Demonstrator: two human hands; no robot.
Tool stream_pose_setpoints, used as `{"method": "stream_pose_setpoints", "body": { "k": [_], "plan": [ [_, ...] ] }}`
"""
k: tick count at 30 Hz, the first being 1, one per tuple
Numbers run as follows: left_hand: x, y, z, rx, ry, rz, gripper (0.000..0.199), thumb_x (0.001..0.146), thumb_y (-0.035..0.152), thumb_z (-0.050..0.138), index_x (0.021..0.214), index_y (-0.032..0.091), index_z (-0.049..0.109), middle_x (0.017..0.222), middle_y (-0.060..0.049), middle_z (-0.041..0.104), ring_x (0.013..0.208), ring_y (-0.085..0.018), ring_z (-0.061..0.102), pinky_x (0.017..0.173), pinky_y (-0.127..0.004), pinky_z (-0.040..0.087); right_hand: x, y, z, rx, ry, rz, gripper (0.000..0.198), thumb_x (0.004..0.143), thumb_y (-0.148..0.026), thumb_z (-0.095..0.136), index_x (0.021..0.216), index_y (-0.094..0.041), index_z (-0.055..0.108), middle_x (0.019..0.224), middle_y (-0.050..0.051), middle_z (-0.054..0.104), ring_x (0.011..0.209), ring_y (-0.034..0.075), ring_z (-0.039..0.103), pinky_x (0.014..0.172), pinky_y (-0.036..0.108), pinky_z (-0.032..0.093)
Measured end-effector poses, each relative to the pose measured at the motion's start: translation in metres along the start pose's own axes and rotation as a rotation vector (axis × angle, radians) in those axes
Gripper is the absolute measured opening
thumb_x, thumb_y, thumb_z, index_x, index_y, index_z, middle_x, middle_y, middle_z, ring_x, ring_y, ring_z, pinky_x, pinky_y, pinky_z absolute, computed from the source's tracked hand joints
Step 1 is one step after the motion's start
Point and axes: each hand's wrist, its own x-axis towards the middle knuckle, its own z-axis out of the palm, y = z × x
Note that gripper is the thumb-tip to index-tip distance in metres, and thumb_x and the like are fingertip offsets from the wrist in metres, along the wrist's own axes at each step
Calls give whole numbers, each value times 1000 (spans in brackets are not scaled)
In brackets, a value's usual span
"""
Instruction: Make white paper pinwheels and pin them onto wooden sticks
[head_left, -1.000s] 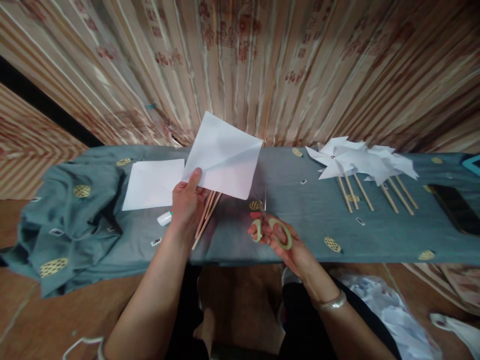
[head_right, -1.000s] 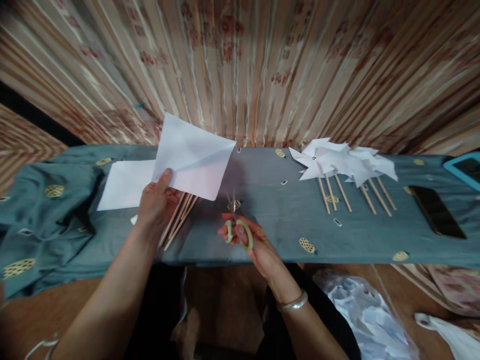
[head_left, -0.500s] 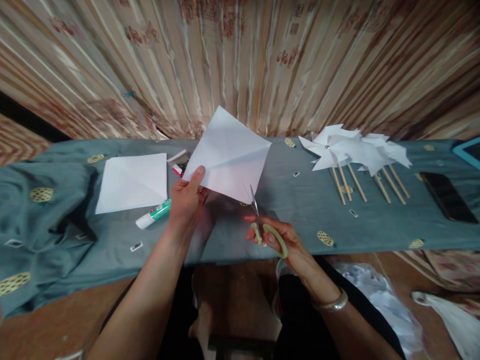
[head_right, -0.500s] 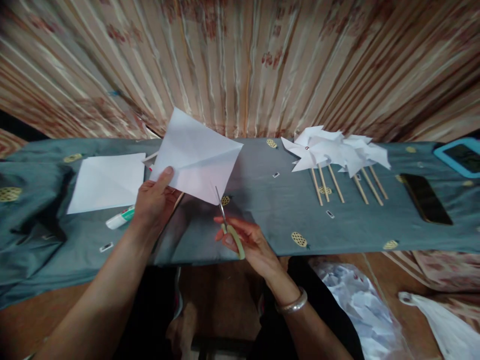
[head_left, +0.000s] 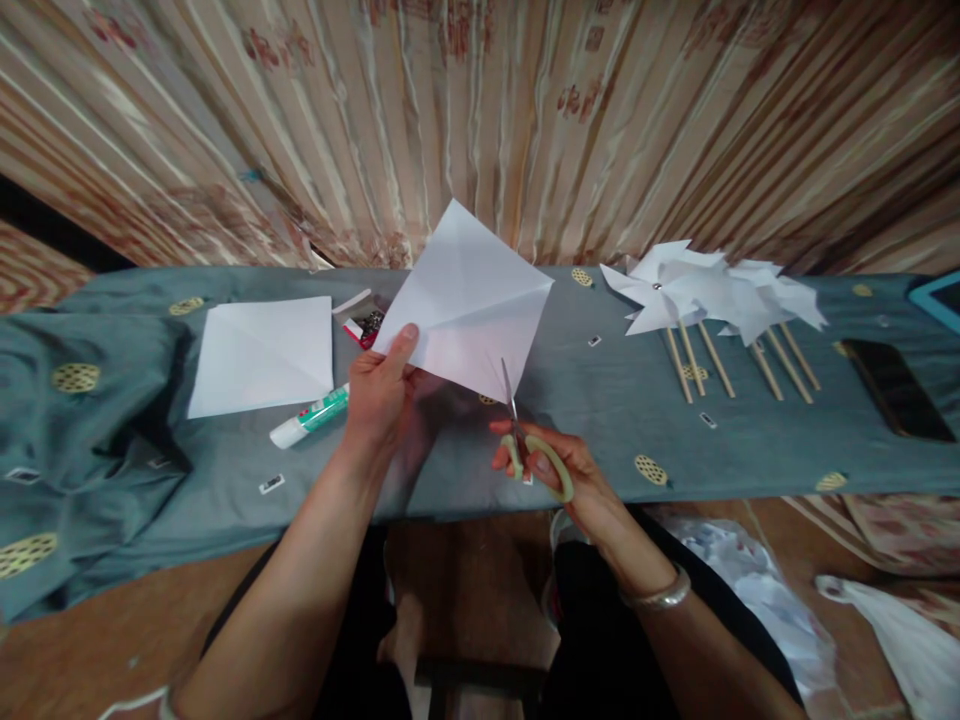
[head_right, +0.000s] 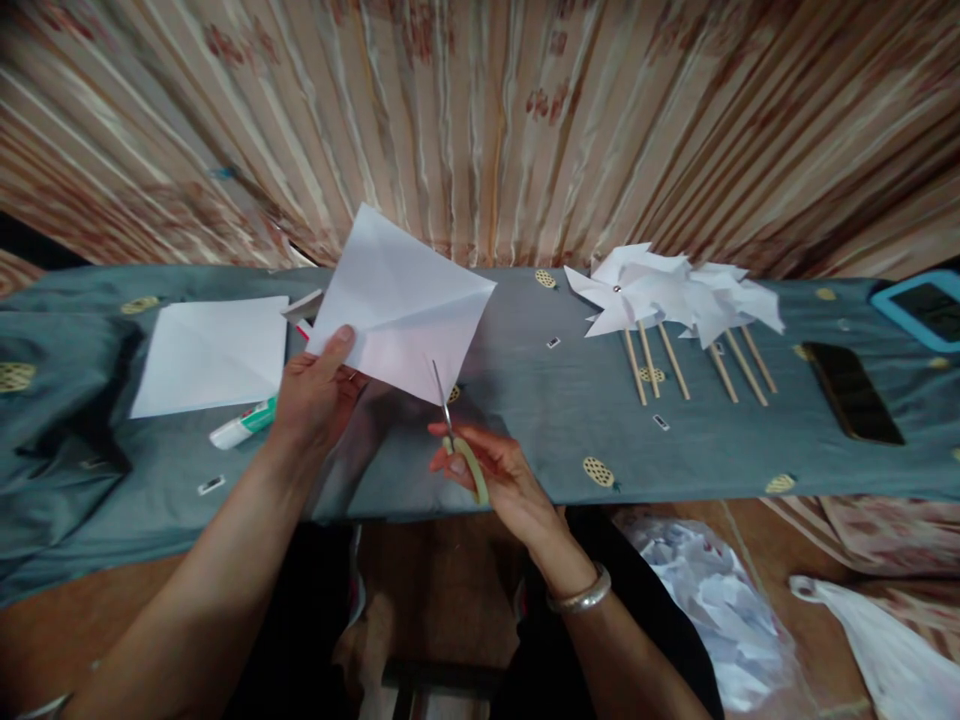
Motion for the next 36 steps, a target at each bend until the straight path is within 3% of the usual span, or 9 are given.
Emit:
{"method": "stream_pose_setpoints", "body": {
  "k": [10, 20, 28, 32, 36],
  "plan": [
    [-1, 1, -1, -12, -6, 7, 25, 67, 29, 84, 83, 15, 71, 92, -10, 76, 110, -30, 67, 95, -42, 56, 1, 0, 0, -11, 0, 1, 51, 70, -62, 75, 109, -29, 74, 84, 3, 72, 75, 16, 63, 76, 32, 55],
    [4, -5, -8, 24, -53, 27, 28, 64, 35, 85, 78, 16, 71, 82, -7, 76, 88, -22, 72, 91, -41, 57, 3, 6, -3, 0, -28, -31, 53, 73, -62, 73, 111, -26, 72, 85, 3, 71, 75, 13, 62, 74, 27, 54],
    [4, -2, -6, 4, -31, 14, 31, 61, 33, 87, 80, 13, 72, 87, -8, 76, 97, -25, 71, 94, -42, 55, 2, 3, -4, -28, -49, -24, 51, 71, -58, 77, 110, -25, 73, 82, 2, 70, 74, 13, 62, 69, 26, 53],
    [2, 0, -5, -11, -25, -8, 32, 62, 31, 86, 83, 12, 72, 91, -10, 76, 93, -25, 72, 91, -40, 57, 2, 3, -4, -29, -52, -28, 50, 71, -56, 77, 110, -26, 73, 81, 2, 70, 72, 13, 61, 67, 26, 53],
    [-1, 4, -2, -31, -21, -34, 29, 63, 29, 85, 82, 11, 73, 83, -9, 76, 88, -26, 73, 84, -39, 60, 1, 1, -3, -56, -48, -17, 50, 71, -56, 78, 111, -27, 73, 81, 1, 69, 74, 12, 60, 67, 25, 51]
  ]
}}
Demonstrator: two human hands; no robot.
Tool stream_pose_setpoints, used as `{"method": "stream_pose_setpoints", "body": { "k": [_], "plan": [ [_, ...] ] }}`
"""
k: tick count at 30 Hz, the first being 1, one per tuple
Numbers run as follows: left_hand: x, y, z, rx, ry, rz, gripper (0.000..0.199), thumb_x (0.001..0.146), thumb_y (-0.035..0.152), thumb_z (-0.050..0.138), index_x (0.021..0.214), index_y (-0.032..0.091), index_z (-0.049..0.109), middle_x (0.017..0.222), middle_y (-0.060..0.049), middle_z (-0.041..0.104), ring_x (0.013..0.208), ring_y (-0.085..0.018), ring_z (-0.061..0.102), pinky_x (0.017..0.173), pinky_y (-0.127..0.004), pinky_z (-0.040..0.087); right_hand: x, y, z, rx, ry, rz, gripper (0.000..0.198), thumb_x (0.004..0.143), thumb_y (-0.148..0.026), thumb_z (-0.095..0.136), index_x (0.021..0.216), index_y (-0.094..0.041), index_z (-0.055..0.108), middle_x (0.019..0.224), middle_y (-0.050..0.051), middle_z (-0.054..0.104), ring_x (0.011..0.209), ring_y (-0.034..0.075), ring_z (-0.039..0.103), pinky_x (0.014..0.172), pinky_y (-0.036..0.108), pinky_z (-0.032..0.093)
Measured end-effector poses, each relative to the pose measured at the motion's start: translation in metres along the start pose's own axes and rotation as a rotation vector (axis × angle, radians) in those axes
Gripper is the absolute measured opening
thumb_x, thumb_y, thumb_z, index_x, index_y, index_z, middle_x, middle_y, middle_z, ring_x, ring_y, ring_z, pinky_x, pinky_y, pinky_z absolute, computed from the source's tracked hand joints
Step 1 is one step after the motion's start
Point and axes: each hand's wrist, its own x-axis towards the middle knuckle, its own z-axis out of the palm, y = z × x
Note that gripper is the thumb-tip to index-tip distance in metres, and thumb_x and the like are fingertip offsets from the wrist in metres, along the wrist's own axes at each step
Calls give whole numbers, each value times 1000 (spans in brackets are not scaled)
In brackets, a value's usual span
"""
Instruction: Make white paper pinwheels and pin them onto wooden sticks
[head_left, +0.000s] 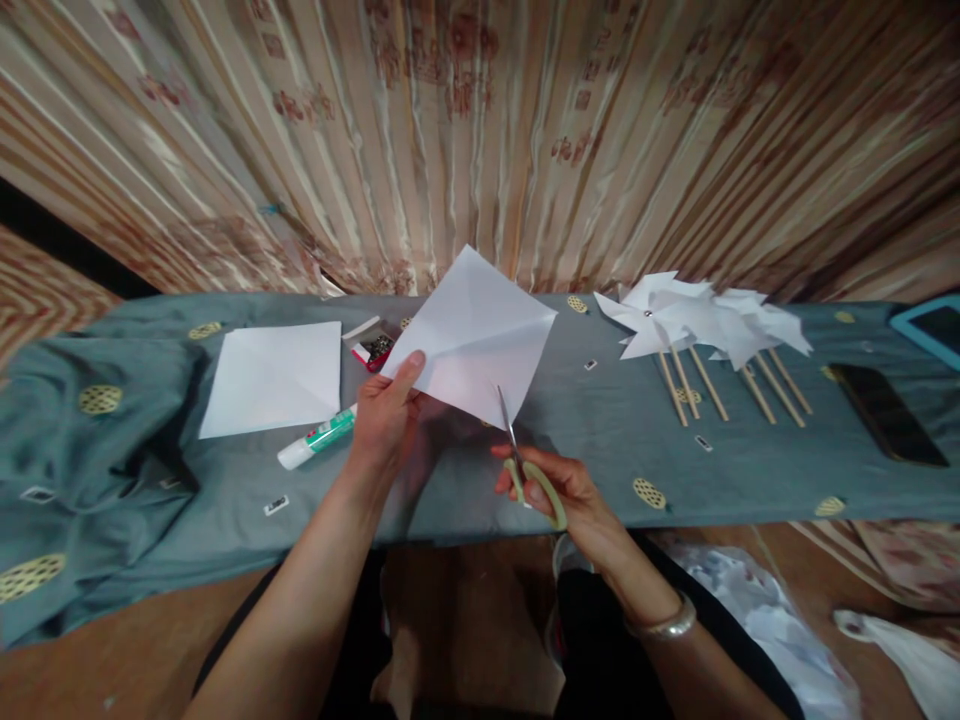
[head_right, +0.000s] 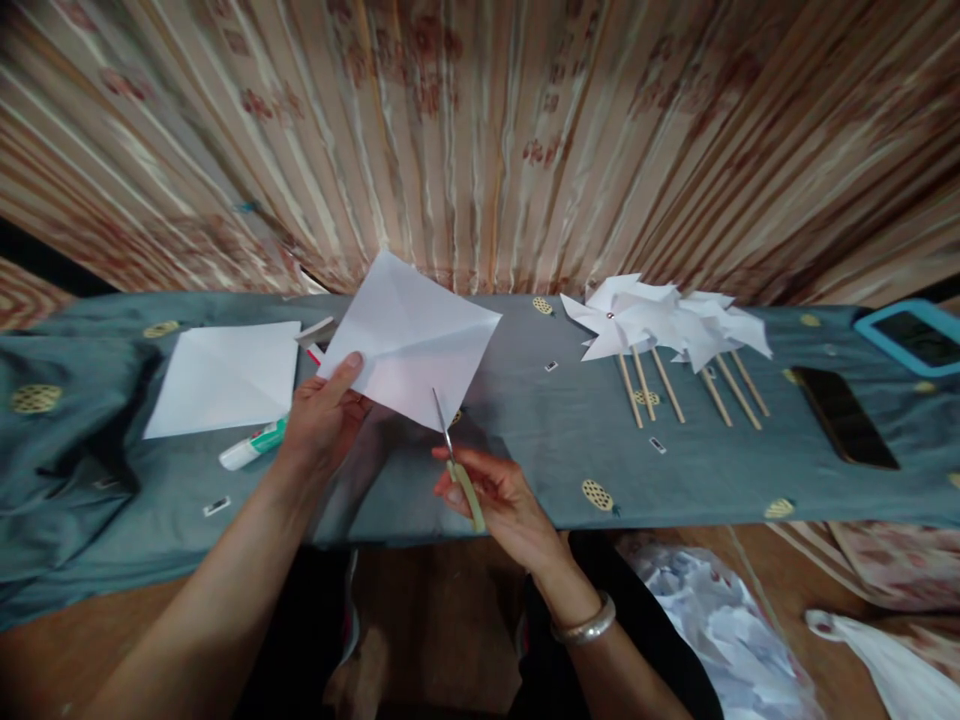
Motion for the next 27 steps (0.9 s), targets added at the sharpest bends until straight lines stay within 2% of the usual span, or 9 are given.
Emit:
{"method": "stream_pose_setpoints", "body": {
  "k": [4, 8, 16, 20, 27],
  "plan": [
    [-1, 3, 2, -31, 1, -20, 28, 62, 26, 85, 82, 12, 73, 84, -9, 77, 86, -25, 74, 83, -36, 61, -1, -1, 0, 2, 2, 1, 52, 69, -58, 78, 111, -28, 73, 80, 0, 69, 71, 11, 58, 66, 24, 50],
    [-1, 3, 1, -40, -15, -34, 29, 62, 27, 85, 84, 11, 74, 85, -11, 77, 90, -27, 73, 86, -39, 60, -3, 0, -1, -22, 0, -28, 50, 71, -57, 77, 112, -28, 72, 81, 1, 69, 72, 11, 57, 65, 23, 48],
    [-1, -2, 5, -71, -33, -38, 34, 55, 33, 89, 76, 12, 73, 78, -8, 76, 76, -22, 73, 83, -38, 59, -6, 7, -8, -101, 2, -71, 49, 76, -56, 73, 116, -27, 71, 83, 2, 69, 69, 12, 54, 60, 24, 44],
    [-5, -4, 9, -68, -69, -77, 40, 52, 37, 91, 76, 11, 73, 74, -8, 75, 77, -23, 72, 82, -39, 58, -10, 8, -9, -104, 6, -72, 49, 78, -56, 72, 117, -27, 70, 85, 2, 69, 73, 13, 57, 66, 25, 45],
    [-6, -7, 8, -111, -51, -68, 37, 50, 35, 91, 73, 13, 72, 74, -3, 75, 68, -15, 68, 76, -31, 54, -15, 5, -4, -142, 22, -110, 56, 77, -62, 68, 119, -24, 69, 84, 4, 69, 72, 15, 57, 65, 27, 46]
  ]
}}
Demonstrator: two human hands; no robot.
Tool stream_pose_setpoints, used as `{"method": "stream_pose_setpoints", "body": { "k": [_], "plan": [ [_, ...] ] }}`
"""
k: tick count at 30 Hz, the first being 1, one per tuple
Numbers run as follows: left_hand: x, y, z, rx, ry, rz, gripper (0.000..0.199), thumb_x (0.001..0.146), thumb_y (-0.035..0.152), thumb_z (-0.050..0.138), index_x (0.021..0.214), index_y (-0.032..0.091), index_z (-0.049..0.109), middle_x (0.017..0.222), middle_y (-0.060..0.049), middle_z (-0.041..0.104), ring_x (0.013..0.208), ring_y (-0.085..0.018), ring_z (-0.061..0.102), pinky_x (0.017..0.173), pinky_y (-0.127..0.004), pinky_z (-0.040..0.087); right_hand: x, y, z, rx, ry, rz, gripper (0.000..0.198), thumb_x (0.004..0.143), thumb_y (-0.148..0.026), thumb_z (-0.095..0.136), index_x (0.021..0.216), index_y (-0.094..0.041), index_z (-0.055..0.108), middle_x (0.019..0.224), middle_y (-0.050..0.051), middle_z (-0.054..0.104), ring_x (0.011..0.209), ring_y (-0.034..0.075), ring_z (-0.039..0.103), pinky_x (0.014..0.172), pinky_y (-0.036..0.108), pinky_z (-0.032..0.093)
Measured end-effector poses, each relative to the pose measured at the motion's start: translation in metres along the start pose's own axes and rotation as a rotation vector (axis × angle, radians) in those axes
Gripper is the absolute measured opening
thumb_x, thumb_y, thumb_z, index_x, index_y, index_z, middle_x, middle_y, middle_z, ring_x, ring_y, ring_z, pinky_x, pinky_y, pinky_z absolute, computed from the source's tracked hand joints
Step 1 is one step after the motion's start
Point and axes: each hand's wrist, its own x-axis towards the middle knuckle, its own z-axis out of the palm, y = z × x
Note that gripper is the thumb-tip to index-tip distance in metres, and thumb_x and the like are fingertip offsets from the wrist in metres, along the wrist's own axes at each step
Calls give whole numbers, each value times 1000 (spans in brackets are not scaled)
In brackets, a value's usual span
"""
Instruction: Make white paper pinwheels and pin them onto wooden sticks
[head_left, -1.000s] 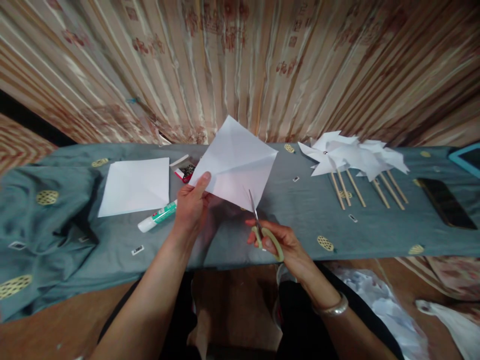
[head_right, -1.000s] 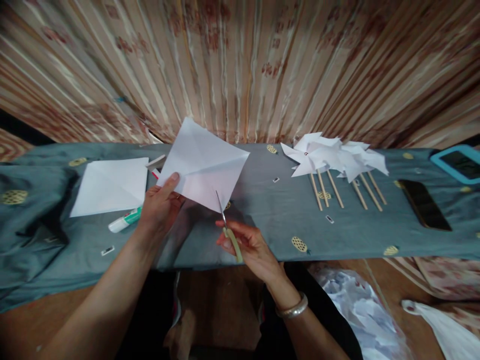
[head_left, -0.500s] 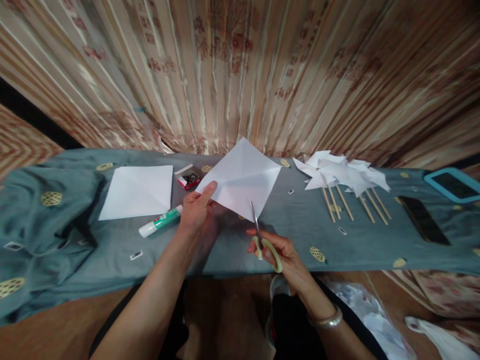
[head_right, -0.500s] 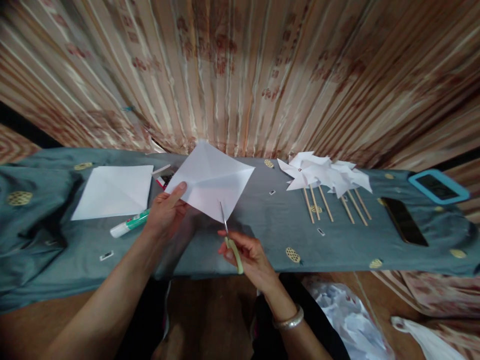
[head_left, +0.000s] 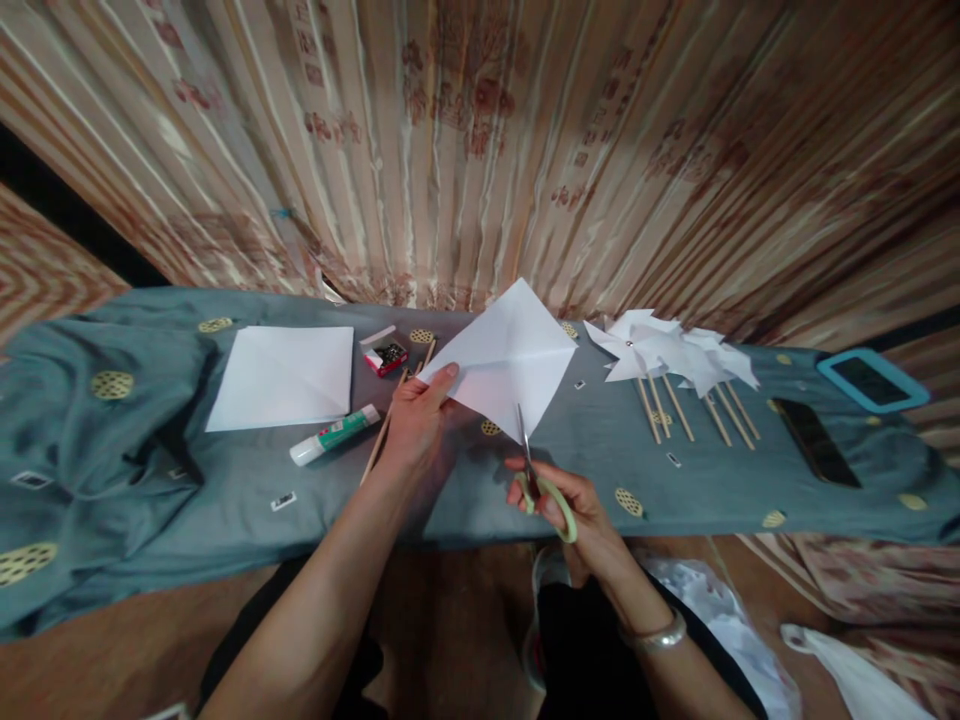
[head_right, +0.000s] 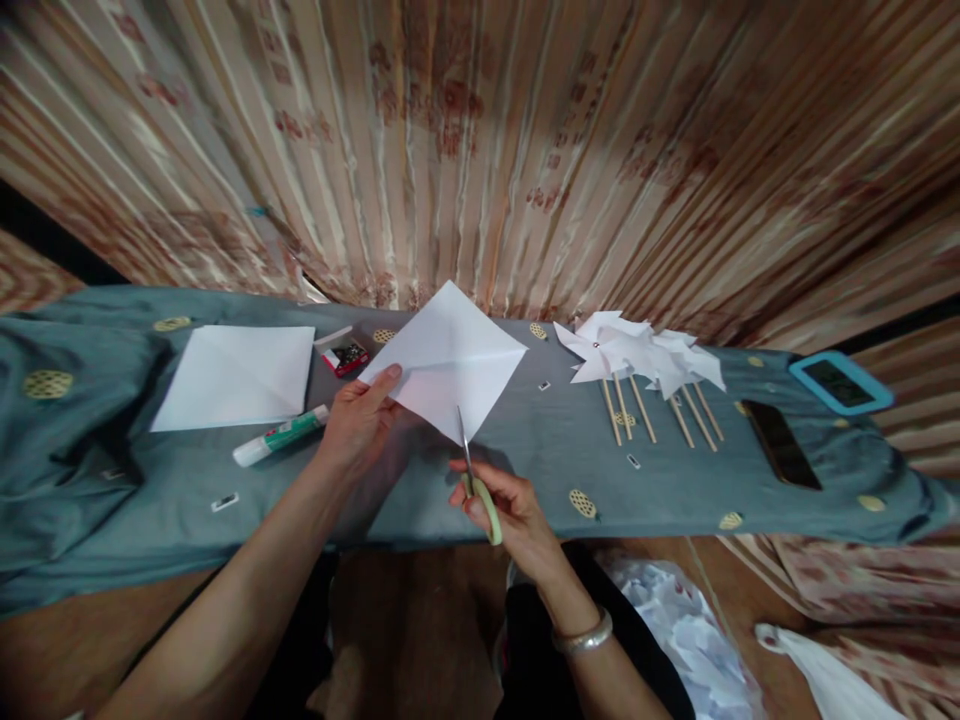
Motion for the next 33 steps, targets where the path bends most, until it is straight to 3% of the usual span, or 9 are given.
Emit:
{"method": "stream_pose_setpoints", "body": {
  "k": [12, 33],
  "plan": [
    [-5, 2, 3, -52, -30, -32, 37, 48, 36, 92, 69, 15, 70, 70, -1, 73, 65, -15, 66, 69, -28, 51, -3, -8, 10, 0, 16, -5, 55, 77, -60, 69, 119, -24, 69, 83, 3, 69, 72, 14, 59, 70, 28, 49],
    [-2, 13, 1, -144, 20, -59, 30, 49, 25, 89, 68, 15, 69, 68, 0, 72, 68, -16, 69, 79, -32, 53, -1, -5, 21, -57, 23, 7, 56, 77, -61, 69, 117, -23, 70, 82, 4, 69, 69, 14, 58, 66, 28, 48]
  ]
}}
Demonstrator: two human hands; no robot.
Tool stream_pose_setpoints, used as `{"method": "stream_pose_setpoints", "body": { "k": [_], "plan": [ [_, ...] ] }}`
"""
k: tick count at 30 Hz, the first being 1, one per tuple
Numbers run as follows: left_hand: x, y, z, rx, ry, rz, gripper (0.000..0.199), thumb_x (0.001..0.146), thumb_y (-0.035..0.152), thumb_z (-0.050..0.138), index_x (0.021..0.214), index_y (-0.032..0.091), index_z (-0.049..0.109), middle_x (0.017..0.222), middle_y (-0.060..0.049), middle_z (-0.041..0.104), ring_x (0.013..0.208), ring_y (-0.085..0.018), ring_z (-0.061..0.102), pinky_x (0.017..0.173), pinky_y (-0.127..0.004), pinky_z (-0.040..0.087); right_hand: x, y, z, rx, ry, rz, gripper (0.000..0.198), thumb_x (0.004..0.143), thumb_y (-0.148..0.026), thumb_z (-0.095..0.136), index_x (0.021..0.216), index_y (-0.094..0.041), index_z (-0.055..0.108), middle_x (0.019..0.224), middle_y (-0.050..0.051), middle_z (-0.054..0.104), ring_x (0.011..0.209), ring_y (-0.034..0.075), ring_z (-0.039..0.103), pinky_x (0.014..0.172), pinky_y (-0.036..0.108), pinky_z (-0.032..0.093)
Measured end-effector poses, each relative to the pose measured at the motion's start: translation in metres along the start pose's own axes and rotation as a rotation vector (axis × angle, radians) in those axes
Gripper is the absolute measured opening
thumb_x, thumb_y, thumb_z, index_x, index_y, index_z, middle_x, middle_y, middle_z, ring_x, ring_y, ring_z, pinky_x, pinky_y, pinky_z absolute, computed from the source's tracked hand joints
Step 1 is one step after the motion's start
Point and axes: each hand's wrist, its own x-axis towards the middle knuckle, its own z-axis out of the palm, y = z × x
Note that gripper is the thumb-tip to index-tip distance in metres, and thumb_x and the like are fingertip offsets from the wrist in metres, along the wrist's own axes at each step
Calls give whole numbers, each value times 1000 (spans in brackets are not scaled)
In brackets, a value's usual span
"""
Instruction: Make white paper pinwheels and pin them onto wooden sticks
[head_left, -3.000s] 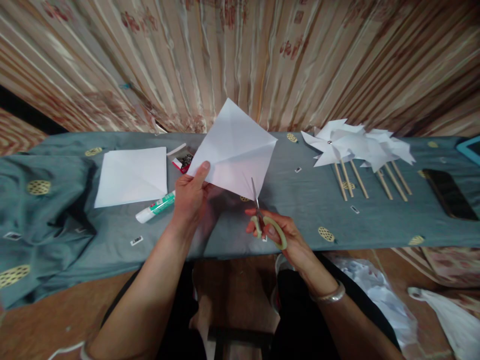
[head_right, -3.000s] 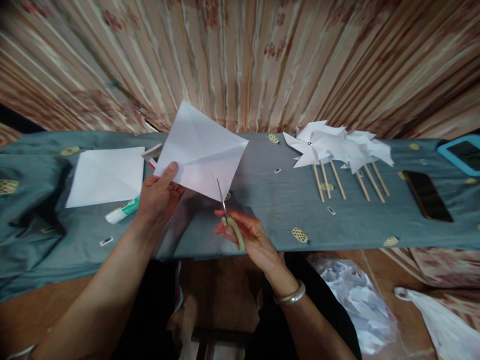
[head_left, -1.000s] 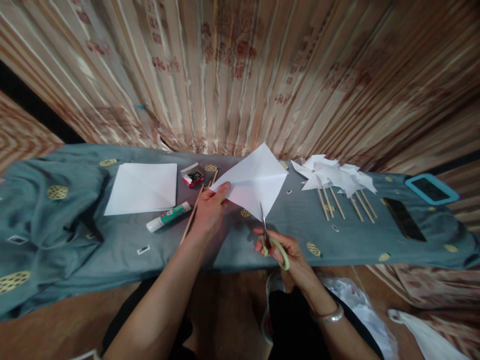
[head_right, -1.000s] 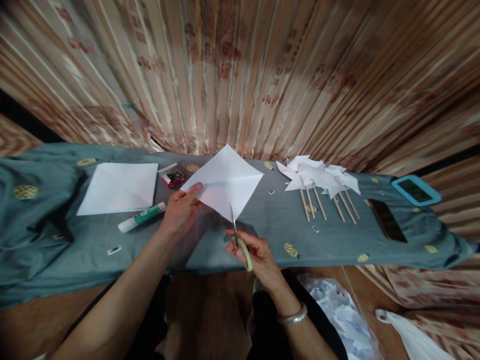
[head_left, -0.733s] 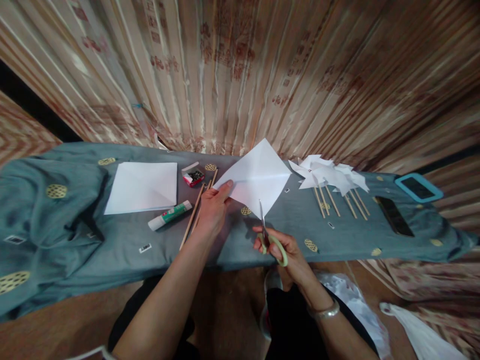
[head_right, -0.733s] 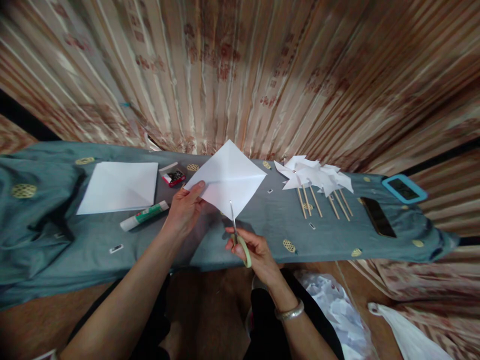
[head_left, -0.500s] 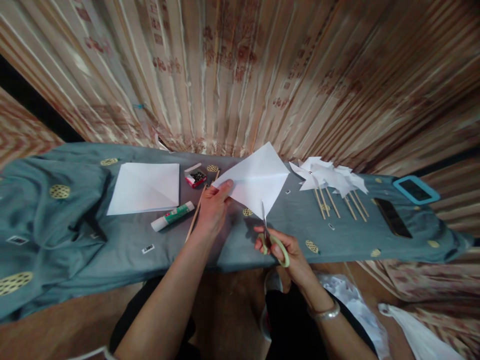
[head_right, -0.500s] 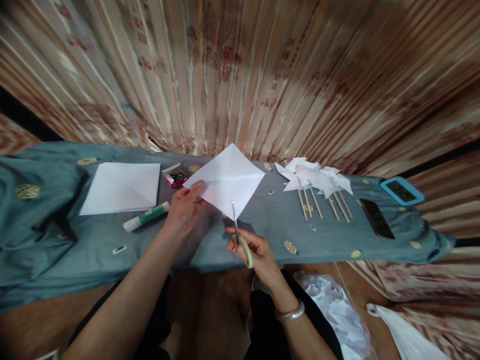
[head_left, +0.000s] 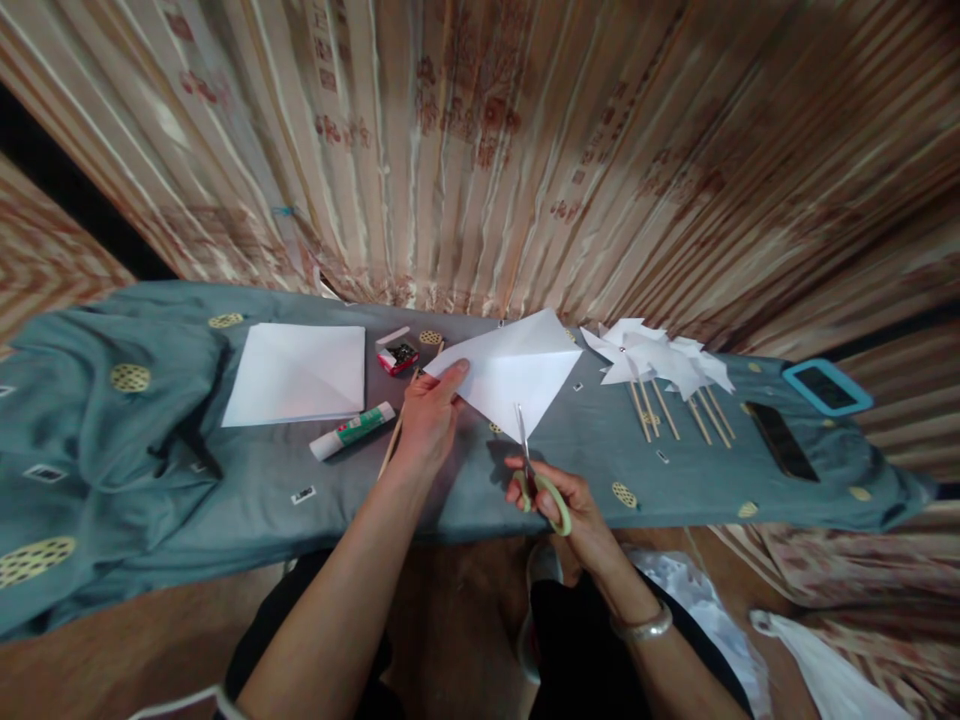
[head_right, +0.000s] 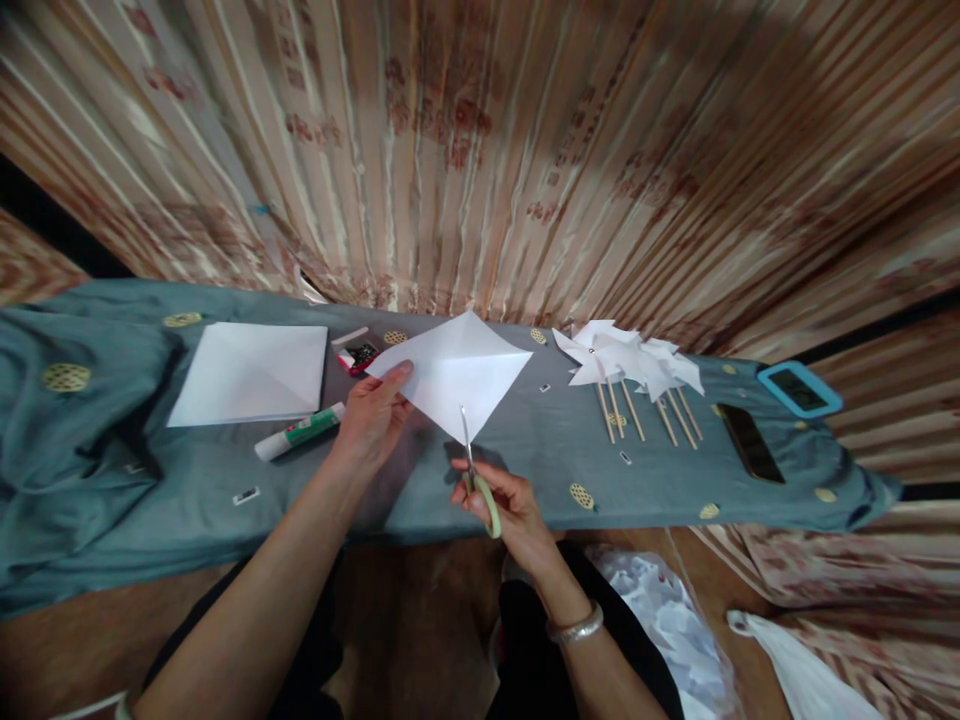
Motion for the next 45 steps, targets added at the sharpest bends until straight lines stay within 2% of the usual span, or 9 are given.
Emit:
{"method": "stream_pose_setpoints", "body": {
  "k": [7, 13, 17, 27, 31, 38, 45],
  "plan": [
    [1, 0, -2, 10, -14, 23, 34, 46, 28, 91, 70, 15, 70, 68, -1, 73, 69, -17, 70, 78, -31, 55, 0, 1, 1, 32, 21, -12, 56, 76, -60, 71, 119, -23, 69, 83, 4, 69, 70, 13, 58, 65, 26, 47],
    [2, -2, -2, 17, 22, 12, 28, 54, 25, 88, 73, 15, 70, 70, -1, 73, 68, -15, 69, 75, -29, 54, 0, 3, 2, 24, 42, -22, 56, 74, -59, 73, 117, -23, 70, 81, 4, 69, 72, 15, 60, 65, 27, 48],
    [2, -3, -1, 7, 39, 11, 25, 58, 22, 86, 76, 15, 70, 75, -1, 74, 77, -17, 71, 81, -31, 54, -1, 5, 2, 43, 52, -15, 54, 74, -57, 74, 116, -24, 71, 80, 4, 69, 71, 15, 60, 67, 29, 50],
    [2, -3, -1, -1, 32, 27, 27, 56, 22, 86, 76, 15, 71, 74, 0, 74, 79, -18, 71, 84, -33, 55, 0, 11, 4, 111, 81, -15, 41, 75, -43, 78, 113, -27, 73, 74, 0, 67, 68, 11, 58, 64, 25, 47],
    [3, -3, -3, 0, 23, 33, 27, 55, 22, 88, 76, 16, 71, 76, -2, 75, 81, -18, 71, 81, -32, 56, 1, 11, 4, 100, 104, -4, 40, 74, -42, 79, 111, -28, 73, 72, -1, 65, 66, 11, 55, 60, 24, 45],
    [5, -4, -4, -6, 6, 59, 27, 56, 21, 87, 77, 15, 72, 79, -2, 75, 75, -14, 70, 73, -25, 55, 3, 11, 5, 93, 117, 28, 43, 71, -43, 81, 109, -25, 74, 68, -1, 63, 62, 10, 51, 55, 23, 41],
    [4, -3, -4, 1, -6, 51, 25, 57, 21, 86, 76, 15, 71, 77, -1, 75, 72, -13, 70, 72, -24, 55, 4, 10, 9, 134, 126, 34, 39, 72, -44, 81, 107, -28, 75, 67, -2, 66, 60, 9, 54, 58, 23, 45]
  ]
}}
